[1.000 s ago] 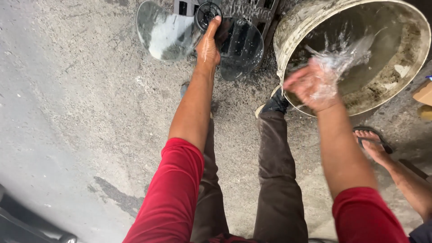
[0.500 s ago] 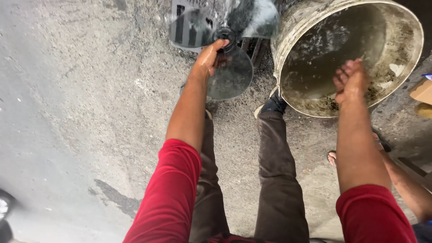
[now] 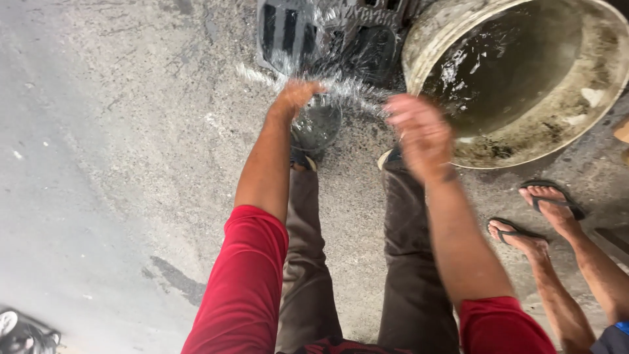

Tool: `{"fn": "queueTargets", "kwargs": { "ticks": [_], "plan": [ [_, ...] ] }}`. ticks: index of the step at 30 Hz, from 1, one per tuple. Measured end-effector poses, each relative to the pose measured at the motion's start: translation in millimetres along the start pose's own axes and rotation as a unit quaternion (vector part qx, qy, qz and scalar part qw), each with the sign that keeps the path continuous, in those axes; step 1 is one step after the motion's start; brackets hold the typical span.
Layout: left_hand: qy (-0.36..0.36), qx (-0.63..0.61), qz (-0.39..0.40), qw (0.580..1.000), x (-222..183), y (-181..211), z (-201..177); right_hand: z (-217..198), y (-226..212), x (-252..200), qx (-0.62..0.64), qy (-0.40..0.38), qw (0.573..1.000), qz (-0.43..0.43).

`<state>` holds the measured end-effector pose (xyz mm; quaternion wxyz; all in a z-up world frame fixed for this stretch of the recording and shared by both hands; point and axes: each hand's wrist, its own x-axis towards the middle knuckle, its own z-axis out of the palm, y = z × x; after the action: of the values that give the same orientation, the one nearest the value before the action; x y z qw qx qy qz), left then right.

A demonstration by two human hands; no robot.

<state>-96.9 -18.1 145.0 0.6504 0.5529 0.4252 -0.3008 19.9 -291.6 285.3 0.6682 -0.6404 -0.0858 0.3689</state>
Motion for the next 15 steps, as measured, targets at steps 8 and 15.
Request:
{"fn": "queueTargets", "kwargs": {
  "ticks": [8, 15],
  "plan": [
    [0.181, 0.112, -0.031, 0.977, 124, -171, -21, -229, 128, 2, 0.105, 0.329, 0.845, 0.408],
    [0.117, -0.095, -0.107, 0.983, -1, 1, 37, -43, 102, -39, 0.133, 0.133, 0.931, 0.313]
  ]
}}
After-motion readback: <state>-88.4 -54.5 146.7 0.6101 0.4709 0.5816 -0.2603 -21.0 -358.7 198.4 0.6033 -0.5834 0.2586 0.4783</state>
